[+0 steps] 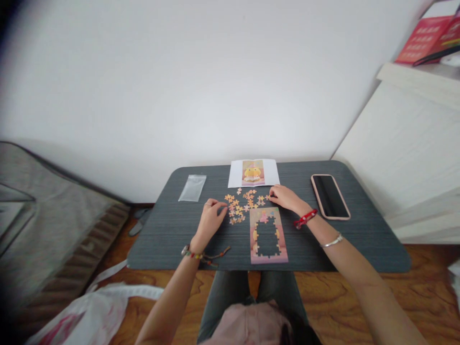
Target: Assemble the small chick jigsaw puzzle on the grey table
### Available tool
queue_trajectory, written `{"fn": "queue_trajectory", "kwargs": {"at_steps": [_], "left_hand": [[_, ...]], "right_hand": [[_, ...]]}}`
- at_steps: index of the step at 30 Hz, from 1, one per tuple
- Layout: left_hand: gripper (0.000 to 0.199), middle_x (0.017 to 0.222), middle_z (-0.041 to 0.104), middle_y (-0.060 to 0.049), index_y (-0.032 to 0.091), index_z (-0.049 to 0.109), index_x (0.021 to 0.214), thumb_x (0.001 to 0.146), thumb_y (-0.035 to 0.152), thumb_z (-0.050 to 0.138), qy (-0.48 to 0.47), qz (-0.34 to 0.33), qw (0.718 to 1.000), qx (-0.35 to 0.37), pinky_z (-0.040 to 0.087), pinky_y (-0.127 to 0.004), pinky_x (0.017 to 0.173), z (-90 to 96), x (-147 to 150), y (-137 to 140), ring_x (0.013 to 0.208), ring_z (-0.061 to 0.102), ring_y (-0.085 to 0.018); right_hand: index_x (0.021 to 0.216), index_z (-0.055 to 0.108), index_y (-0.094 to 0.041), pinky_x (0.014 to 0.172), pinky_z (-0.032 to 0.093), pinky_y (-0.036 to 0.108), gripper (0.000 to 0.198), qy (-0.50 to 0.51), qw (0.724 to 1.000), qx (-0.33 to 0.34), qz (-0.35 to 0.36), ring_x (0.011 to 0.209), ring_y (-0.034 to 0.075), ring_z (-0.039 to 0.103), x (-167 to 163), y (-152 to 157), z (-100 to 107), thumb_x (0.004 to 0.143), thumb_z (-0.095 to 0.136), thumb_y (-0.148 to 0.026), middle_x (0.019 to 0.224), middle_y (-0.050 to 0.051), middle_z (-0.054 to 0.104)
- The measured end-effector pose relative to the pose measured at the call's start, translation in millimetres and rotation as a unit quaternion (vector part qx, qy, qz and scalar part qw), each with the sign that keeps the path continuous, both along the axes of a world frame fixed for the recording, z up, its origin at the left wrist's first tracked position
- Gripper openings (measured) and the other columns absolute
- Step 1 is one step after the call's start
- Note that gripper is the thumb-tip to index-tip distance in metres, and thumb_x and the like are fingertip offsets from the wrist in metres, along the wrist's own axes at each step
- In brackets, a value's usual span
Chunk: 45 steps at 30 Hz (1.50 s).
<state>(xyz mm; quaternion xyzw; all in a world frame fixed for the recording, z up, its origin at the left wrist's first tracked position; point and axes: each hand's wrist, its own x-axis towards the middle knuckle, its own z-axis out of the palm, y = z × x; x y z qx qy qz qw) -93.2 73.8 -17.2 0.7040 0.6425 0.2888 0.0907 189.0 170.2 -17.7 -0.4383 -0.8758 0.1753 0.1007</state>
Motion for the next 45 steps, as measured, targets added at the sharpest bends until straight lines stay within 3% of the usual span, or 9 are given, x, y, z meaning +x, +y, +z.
{"fn": "queue_trajectory", "kwargs": {"at_steps": [14, 22, 27, 37, 45], "left_hand": [[0.014, 0.088, 0.050, -0.006, 0.016, 0.066, 0.088, 0.080, 0.020, 0.055, 0.002, -0.017, 1.000, 0.003, 0.044, -0.036, 0.084, 0.4, 4, 2, 0.086, 0.050, -0.019], [0.015, 0.091, 0.050, -0.004, 0.021, 0.064, 0.092, 0.078, 0.019, 0.059, -0.010, -0.128, 0.991, 0.026, 0.044, -0.032, 0.082, 10.1, 57, 23, 0.088, 0.049, -0.018], [0.016, 0.092, 0.051, -0.005, 0.020, 0.064, 0.093, 0.078, 0.018, 0.059, -0.012, -0.125, 0.991, 0.044, 0.043, -0.032, 0.083, 14.8, 75, 29, 0.092, 0.048, -0.019], [0.012, 0.088, 0.050, -0.005, 0.018, 0.065, 0.085, 0.078, 0.016, 0.056, 0.026, -0.035, 0.999, 0.014, 0.044, -0.032, 0.082, -1.7, 20, 19, 0.086, 0.048, -0.018], [0.015, 0.091, 0.052, -0.006, 0.018, 0.065, 0.089, 0.078, 0.014, 0.056, 0.011, -0.012, 1.000, 0.003, 0.043, -0.035, 0.085, -1.2, 0, 10, 0.089, 0.049, -0.019]], "right_hand": [[0.084, 0.059, -0.017, 0.067, 0.040, 0.027, 0.015, 0.016, 0.999, 0.007, 0.031, 0.074, 0.017, 0.055, 8, -18, 5, 0.082, 0.053, -0.030, 0.081, 0.005, 0.058], [0.088, 0.057, -0.019, 0.070, 0.040, 0.027, 0.016, 0.008, 0.998, 0.061, 0.011, 0.077, 0.018, 0.055, -12, -31, 28, 0.083, 0.051, -0.032, 0.085, 0.006, 0.057], [0.089, 0.056, -0.019, 0.070, 0.040, 0.026, 0.016, -0.001, 0.997, 0.082, 0.007, 0.081, 0.018, 0.056, -18, -34, 31, 0.084, 0.050, -0.033, 0.089, 0.006, 0.058], [0.082, 0.059, -0.016, 0.065, 0.039, 0.026, 0.015, -0.036, 0.999, 0.029, -0.020, 0.073, 0.017, 0.055, -2, -12, 1, 0.082, 0.053, -0.030, 0.080, 0.006, 0.060], [0.083, 0.062, -0.016, 0.069, 0.040, 0.027, 0.010, 0.003, 1.000, 0.027, 0.015, 0.077, 0.017, 0.056, -20, -15, 19, 0.080, 0.054, -0.022, 0.085, 0.007, 0.062]]}}
